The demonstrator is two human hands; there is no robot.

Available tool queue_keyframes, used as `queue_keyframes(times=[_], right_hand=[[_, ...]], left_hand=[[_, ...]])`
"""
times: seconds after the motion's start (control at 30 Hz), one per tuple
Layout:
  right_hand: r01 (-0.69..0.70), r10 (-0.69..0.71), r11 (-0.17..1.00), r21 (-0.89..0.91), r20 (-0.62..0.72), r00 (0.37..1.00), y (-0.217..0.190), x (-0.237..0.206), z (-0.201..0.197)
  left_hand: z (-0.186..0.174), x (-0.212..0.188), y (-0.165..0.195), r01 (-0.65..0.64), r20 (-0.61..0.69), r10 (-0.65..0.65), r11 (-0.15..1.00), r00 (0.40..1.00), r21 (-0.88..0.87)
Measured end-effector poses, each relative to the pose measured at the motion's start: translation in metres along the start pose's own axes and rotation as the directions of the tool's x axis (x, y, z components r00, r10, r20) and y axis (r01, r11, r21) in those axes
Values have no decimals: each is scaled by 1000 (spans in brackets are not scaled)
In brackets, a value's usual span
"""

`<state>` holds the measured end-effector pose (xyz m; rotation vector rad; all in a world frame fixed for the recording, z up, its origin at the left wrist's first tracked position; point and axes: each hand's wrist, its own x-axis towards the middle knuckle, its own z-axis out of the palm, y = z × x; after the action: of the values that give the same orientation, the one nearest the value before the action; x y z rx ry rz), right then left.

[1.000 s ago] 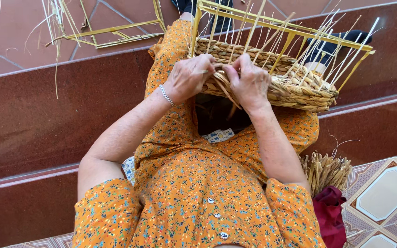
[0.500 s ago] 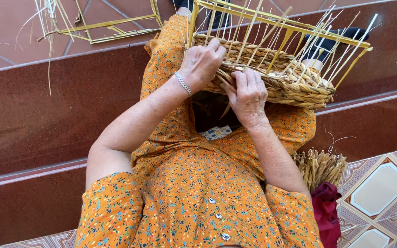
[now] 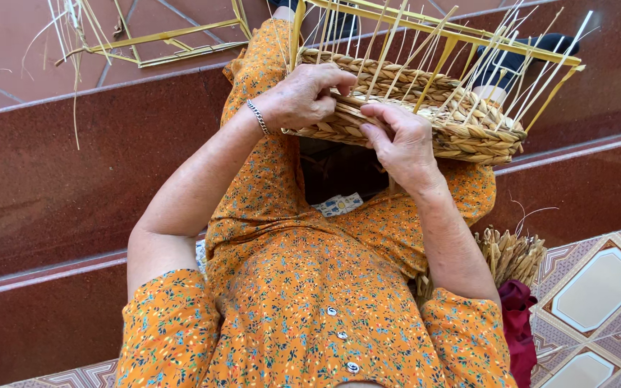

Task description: The person weaves a basket by hand, interlacing dried plant fibers through a pre-formed frame. They repeatedly pull strands through the weave, tighten them, and adjust the basket's position on their lap.

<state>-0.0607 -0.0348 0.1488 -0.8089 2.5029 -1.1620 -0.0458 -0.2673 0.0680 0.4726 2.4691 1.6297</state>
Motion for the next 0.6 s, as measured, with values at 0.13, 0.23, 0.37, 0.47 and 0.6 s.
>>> queue_keyframes(times=[0.13, 0.23, 0.37, 0.47, 0.6], right_hand=[[332, -424, 743, -582, -25, 905, 0, 15, 2], [451, -508, 620, -642, 110, 855, -2, 25, -4], [87, 82, 882, -464, 332, 940, -2, 49, -21], [-163, 292, 947, -276, 534, 794, 12, 76, -39], [-431, 412, 895, -111, 573, 708, 39, 82, -45]], left_hand=[[-4, -1, 14, -156, -25, 157, 987, 987, 47], [-3, 5, 24, 4, 83, -12, 995, 997, 102], [8, 9, 36, 82, 140, -125, 957, 982, 278], [23, 6, 42, 32, -34, -20, 922, 999, 386], [32, 6, 36, 92, -195, -28, 941, 980, 327]])
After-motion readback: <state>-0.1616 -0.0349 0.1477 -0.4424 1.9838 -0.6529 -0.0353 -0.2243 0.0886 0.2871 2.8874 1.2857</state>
